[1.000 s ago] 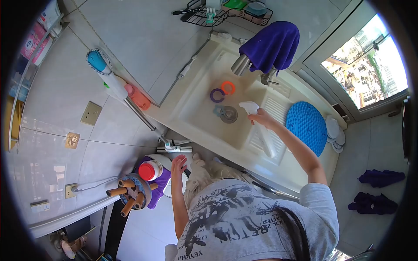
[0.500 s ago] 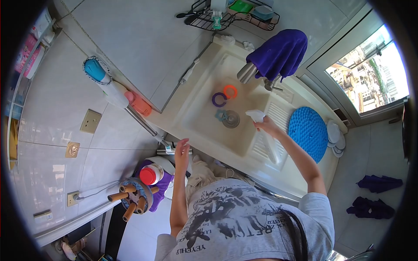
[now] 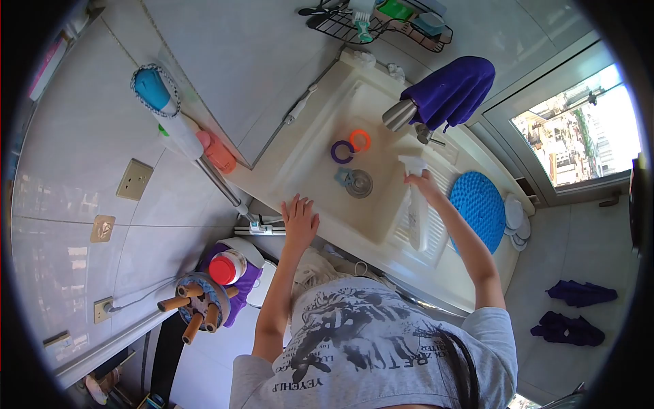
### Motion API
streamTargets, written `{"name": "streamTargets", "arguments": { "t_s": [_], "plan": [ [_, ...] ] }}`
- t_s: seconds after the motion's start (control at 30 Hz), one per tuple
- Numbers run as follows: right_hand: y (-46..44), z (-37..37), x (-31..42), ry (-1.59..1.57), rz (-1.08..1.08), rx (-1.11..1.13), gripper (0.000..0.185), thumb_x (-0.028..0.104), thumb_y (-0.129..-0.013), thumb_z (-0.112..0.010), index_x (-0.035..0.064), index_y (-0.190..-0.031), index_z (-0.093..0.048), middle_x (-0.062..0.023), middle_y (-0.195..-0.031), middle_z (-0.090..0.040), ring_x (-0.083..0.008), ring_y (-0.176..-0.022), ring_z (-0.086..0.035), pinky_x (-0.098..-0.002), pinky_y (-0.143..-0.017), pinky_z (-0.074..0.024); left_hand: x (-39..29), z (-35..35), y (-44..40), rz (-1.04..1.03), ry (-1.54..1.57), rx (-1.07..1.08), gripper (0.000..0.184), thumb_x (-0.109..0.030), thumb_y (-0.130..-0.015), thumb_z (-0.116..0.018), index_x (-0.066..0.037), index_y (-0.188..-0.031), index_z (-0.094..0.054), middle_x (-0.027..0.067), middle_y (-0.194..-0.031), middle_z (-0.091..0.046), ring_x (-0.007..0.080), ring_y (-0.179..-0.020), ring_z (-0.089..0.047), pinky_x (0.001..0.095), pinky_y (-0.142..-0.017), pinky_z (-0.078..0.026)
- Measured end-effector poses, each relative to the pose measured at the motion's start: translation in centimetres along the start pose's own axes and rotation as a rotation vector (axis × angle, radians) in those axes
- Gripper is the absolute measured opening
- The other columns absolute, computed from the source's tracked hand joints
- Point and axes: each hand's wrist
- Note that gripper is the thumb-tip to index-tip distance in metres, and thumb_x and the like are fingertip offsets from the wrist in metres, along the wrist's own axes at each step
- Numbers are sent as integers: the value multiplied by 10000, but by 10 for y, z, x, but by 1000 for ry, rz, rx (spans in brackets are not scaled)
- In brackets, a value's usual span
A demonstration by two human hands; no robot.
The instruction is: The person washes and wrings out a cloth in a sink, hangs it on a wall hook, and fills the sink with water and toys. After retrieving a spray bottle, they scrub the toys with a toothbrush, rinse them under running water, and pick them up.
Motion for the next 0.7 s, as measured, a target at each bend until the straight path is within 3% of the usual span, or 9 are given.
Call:
{"name": "streamTargets", "arguments": {
  "t_s": [0.07,0.17,0.37,0.47,0.57,0.7],
  "plan": [
    [-6,8,5,34,-6,-24,151,140,-724,-581,37,-833,-599,-20,-726,-579,-120,-695,-544,-294,-627,-424,3,-1,0,-11,-9,-5,364,-221,-787,-574,-88,-1123,-526,82,-1194,-471,273,-1255,-321,532,-1059,-118],
    [9,-4,32,-255,-74,30,180,97,-710,-584,17,-871,-585,-40,-719,-576,-120,-708,-554,-294,-601,-443,4,-2,1,-16,1,-4,356,-219,-785,-576,-92,-1115,-530,77,-1191,-473,275,-1252,-322,532,-1057,-122],
    [39,-42,46,171,-109,223,368,113,-692,-582,-7,-1039,-557,-68,-731,-575,-134,-619,-561,-292,-587,-470,4,-3,1,-5,4,-10,336,-216,-779,-581,-97,-1091,-539,71,-1184,-476,268,-1248,-325,527,-1055,-129],
    [53,-56,40,145,-34,428,353,87,-712,-590,-15,-1048,-552,-50,-749,-585,-118,-575,-554,-280,-538,-472,5,-4,1,-11,8,-17,336,-216,-774,-586,-98,-1085,-542,68,-1182,-476,268,-1245,-327,526,-1053,-133],
    [55,-51,47,248,-138,348,436,121,-694,-577,3,-1113,-546,-65,-771,-594,-131,-611,-565,-289,-589,-467,5,-3,1,-18,10,-16,339,-217,-770,-590,-100,-1085,-543,67,-1180,-477,268,-1244,-326,526,-1051,-135],
    [42,-33,29,206,-109,135,391,118,-706,-570,2,-1079,-556,-52,-740,-590,-134,-588,-555,-282,-570,-463,6,-4,1,-10,12,-11,338,-216,-769,-591,-100,-1083,-544,67,-1175,-480,268,-1243,-325,525,-1048,-137]
  ]
}}
Point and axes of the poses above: each hand's wrist, its own y-axis away from the middle knuckle, its own z-axis out of the back of the hand, x = y × z
